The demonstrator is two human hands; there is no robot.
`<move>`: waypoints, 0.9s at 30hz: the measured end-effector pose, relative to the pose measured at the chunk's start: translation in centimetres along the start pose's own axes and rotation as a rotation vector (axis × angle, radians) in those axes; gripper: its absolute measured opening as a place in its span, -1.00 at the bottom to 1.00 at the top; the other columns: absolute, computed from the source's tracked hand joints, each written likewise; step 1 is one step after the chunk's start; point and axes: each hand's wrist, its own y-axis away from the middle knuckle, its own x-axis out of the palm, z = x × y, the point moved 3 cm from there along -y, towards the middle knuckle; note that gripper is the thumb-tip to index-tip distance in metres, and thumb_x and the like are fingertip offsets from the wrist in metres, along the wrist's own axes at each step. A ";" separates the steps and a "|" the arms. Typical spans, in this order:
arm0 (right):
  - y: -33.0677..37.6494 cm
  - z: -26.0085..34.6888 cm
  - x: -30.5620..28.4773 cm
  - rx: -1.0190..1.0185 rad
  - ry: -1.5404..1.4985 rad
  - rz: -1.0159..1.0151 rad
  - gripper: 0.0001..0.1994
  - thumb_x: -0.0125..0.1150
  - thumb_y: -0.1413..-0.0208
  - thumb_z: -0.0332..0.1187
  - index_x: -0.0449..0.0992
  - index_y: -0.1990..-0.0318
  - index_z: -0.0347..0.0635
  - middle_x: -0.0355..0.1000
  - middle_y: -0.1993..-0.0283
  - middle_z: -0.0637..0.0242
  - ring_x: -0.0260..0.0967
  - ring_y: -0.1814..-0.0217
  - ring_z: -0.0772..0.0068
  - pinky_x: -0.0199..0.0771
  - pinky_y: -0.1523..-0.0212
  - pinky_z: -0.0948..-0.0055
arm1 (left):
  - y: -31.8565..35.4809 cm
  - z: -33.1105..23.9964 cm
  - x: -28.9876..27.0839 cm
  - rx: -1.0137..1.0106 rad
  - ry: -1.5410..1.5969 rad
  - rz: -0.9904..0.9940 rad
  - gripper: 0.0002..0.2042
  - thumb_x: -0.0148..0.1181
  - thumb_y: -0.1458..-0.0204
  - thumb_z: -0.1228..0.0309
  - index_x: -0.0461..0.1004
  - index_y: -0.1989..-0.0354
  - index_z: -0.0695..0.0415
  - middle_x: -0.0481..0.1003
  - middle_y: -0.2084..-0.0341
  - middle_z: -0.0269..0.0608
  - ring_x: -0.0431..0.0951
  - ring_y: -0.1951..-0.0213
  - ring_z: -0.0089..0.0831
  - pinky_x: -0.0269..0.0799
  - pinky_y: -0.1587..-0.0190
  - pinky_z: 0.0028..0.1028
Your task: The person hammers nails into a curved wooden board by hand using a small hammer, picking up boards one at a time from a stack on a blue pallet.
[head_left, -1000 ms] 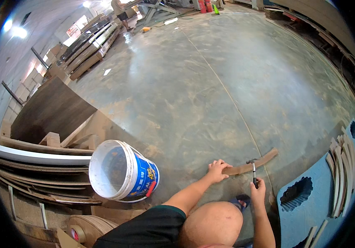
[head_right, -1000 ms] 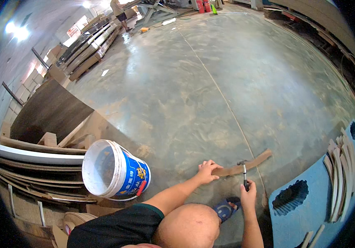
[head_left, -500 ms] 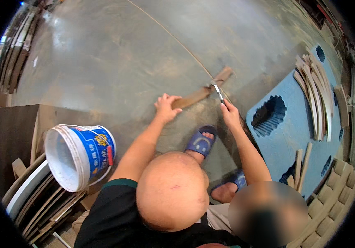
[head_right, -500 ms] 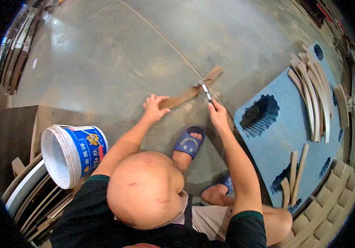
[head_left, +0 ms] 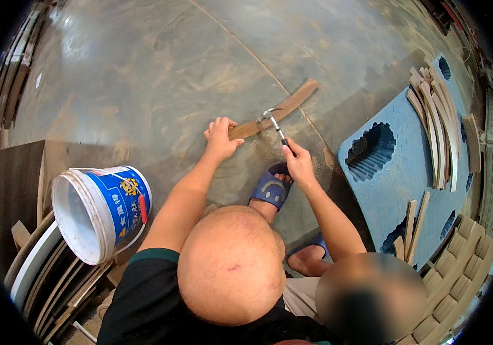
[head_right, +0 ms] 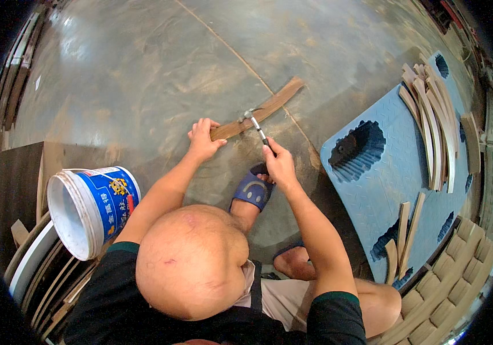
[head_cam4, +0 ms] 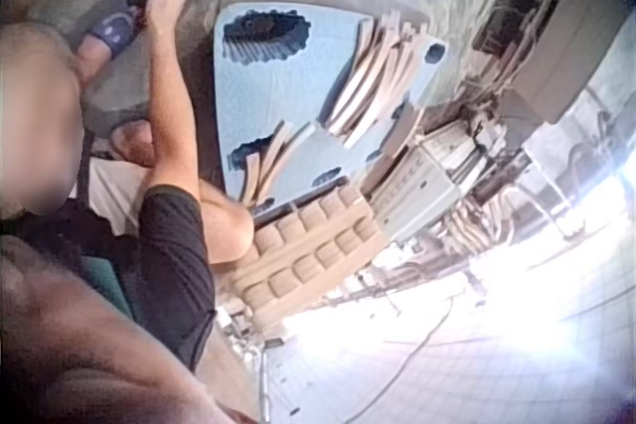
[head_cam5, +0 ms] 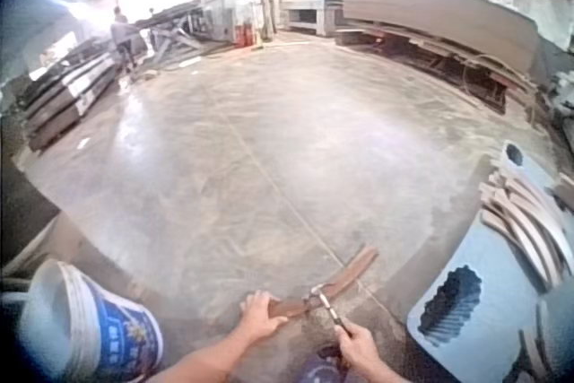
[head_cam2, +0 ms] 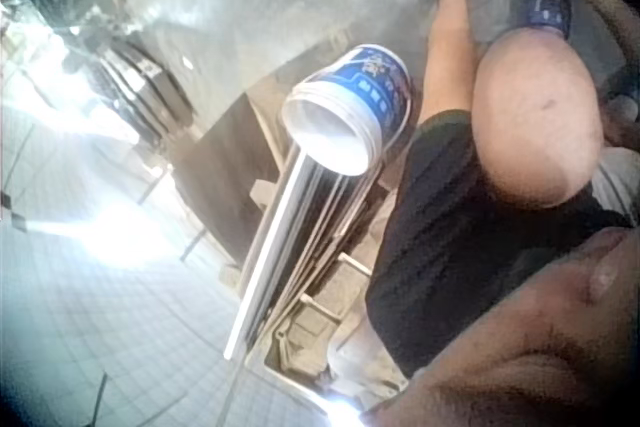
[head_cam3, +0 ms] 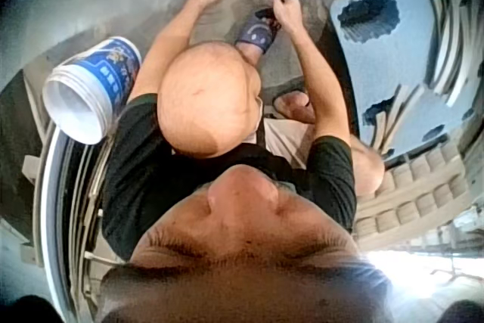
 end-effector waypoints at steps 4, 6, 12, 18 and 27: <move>0.7 2.6 -3.5 -0.102 0.141 -0.158 -0.60 0.29 -0.51 -0.22 0.66 -0.41 -0.01 0.57 0.26 0.16 0.59 0.21 0.35 0.60 0.10 0.24 | -0.3 -0.8 0.2 0.017 0.010 -0.003 -0.39 0.77 0.09 0.24 0.56 -0.15 -0.09 0.54 -0.09 -0.29 0.46 -0.26 -0.12 0.25 -0.35 0.02; 1.7 4.0 -3.1 -0.342 0.377 -0.147 -0.59 0.29 -0.47 -0.25 0.65 -0.41 0.02 0.56 0.24 0.15 0.64 0.19 0.19 0.62 0.13 0.13 | -0.3 -0.7 0.1 0.023 -0.014 -0.022 -0.38 0.77 0.08 0.24 0.56 -0.15 -0.08 0.54 -0.09 -0.29 0.46 -0.26 -0.11 0.25 -0.35 0.01; 4.0 4.6 -0.5 -0.576 0.836 0.053 -0.48 0.29 -0.35 -0.38 0.59 -0.44 0.23 0.51 0.12 0.26 0.65 0.15 0.04 0.72 0.20 0.08 | -0.4 -0.9 0.5 0.037 -0.026 0.001 -0.38 0.77 0.08 0.24 0.56 -0.16 -0.08 0.56 -0.07 -0.28 0.48 -0.24 -0.09 0.25 -0.34 0.02; 2.9 4.8 -2.1 -0.616 0.957 0.052 -0.45 0.29 -0.30 -0.44 0.59 -0.43 0.23 0.51 0.12 0.23 0.65 0.12 0.04 0.73 0.17 0.05 | -0.4 0.4 0.4 0.000 -0.003 0.031 -0.39 0.77 0.06 0.18 0.57 -0.16 -0.10 0.50 -0.17 -0.28 0.42 -0.33 -0.08 0.25 -0.39 0.04; -1.3 1.1 -4.4 -0.388 0.039 -0.254 -0.57 0.25 -0.56 -0.33 0.53 -0.46 -0.31 0.58 0.17 0.14 0.55 0.12 0.18 0.56 0.03 0.15 | -0.6 -0.8 0.3 0.020 -0.018 0.029 -0.41 0.73 0.03 0.18 0.57 -0.15 -0.05 0.51 -0.12 -0.25 0.43 -0.30 -0.06 0.22 -0.35 0.07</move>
